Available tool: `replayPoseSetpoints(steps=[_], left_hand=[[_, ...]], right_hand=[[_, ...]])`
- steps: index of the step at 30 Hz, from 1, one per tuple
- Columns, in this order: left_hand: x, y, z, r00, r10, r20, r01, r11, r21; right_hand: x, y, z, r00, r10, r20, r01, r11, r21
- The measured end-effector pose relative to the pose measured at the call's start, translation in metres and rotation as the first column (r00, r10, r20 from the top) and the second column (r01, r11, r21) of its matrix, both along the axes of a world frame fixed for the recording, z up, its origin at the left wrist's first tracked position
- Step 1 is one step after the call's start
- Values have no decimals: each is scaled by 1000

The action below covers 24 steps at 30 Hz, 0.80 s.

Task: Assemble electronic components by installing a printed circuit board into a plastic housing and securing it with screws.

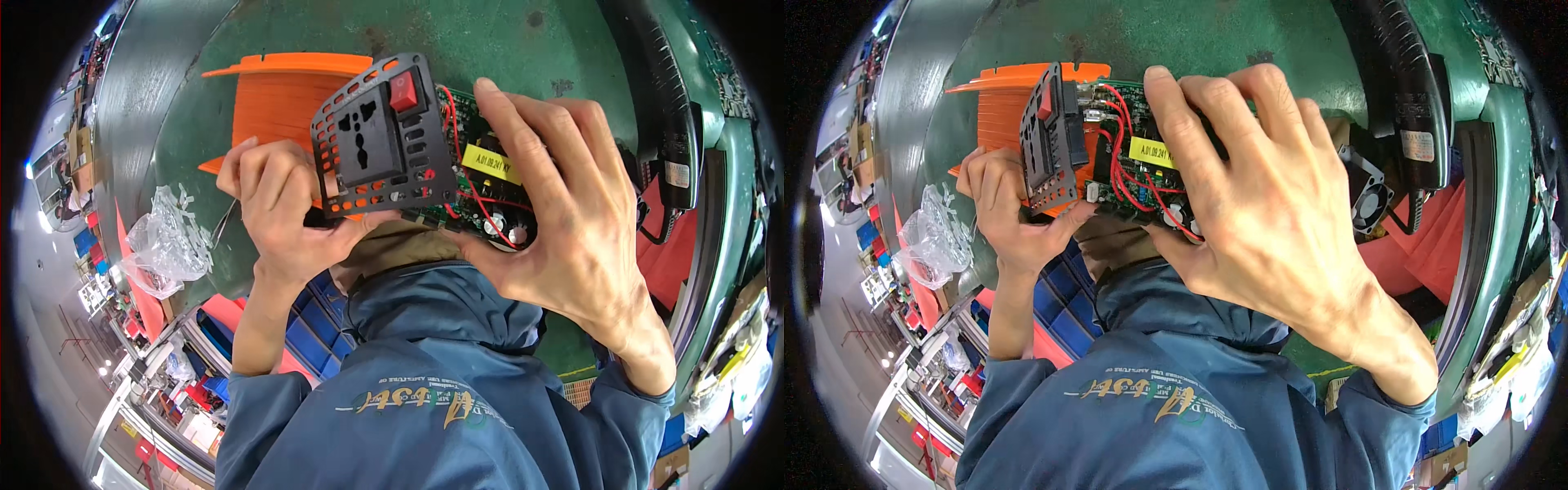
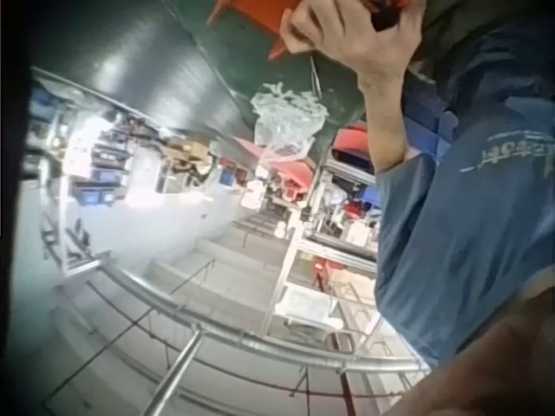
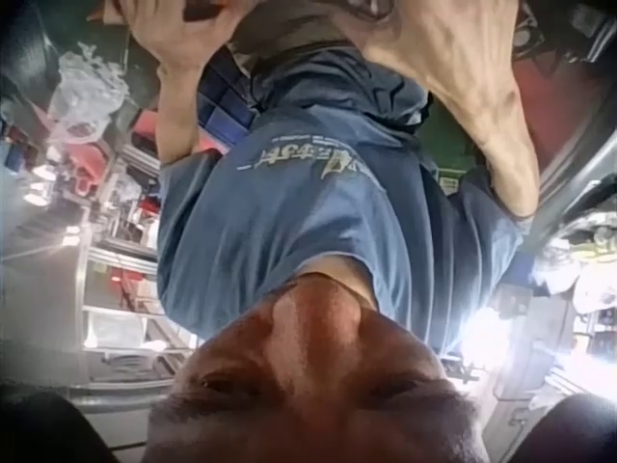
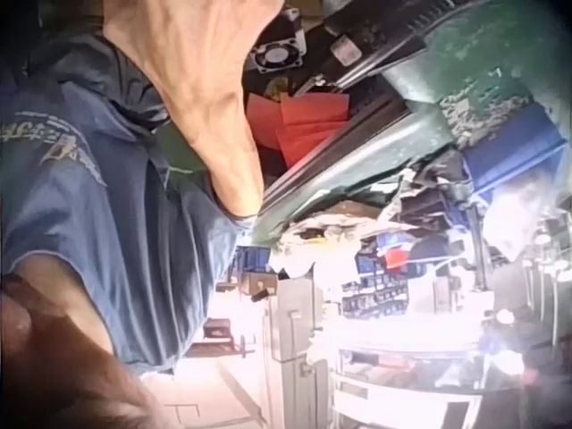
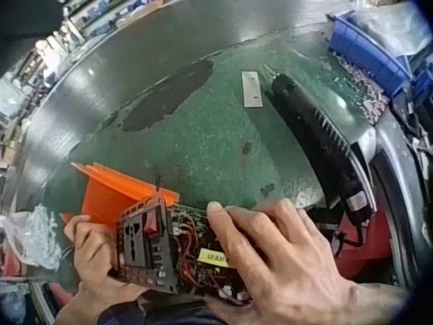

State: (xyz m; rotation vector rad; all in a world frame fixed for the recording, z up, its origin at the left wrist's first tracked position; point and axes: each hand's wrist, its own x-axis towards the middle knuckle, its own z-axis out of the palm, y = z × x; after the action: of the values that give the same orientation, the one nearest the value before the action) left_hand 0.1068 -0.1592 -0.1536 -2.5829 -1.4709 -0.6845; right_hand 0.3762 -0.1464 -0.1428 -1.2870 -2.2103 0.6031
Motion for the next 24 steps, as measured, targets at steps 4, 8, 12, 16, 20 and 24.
replayPoseSetpoints(steps=[4,8,12,16,20,24], left_hand=[[-3,-1,-2,1000,2,8,-2,1000,-4],[-2,1,0,1000,3,29,-4,1000,17],[-5,5,-8,993,-24,116,27,999,-29],[-16,6,4,973,-24,229,33,999,-38],[-21,9,12,930,-52,363,68,997,-31],[-33,9,33,838,-26,545,65,997,-52]], right_hand=[[0,3,4,1000,22,20,-22,999,-37],[0,4,9,999,36,23,-36,999,1],[7,-6,21,997,6,77,-6,1000,3],[28,-13,64,995,-36,96,60,964,-258],[31,14,87,977,-211,-26,202,958,-206],[0,70,82,938,-346,21,346,938,-11]])
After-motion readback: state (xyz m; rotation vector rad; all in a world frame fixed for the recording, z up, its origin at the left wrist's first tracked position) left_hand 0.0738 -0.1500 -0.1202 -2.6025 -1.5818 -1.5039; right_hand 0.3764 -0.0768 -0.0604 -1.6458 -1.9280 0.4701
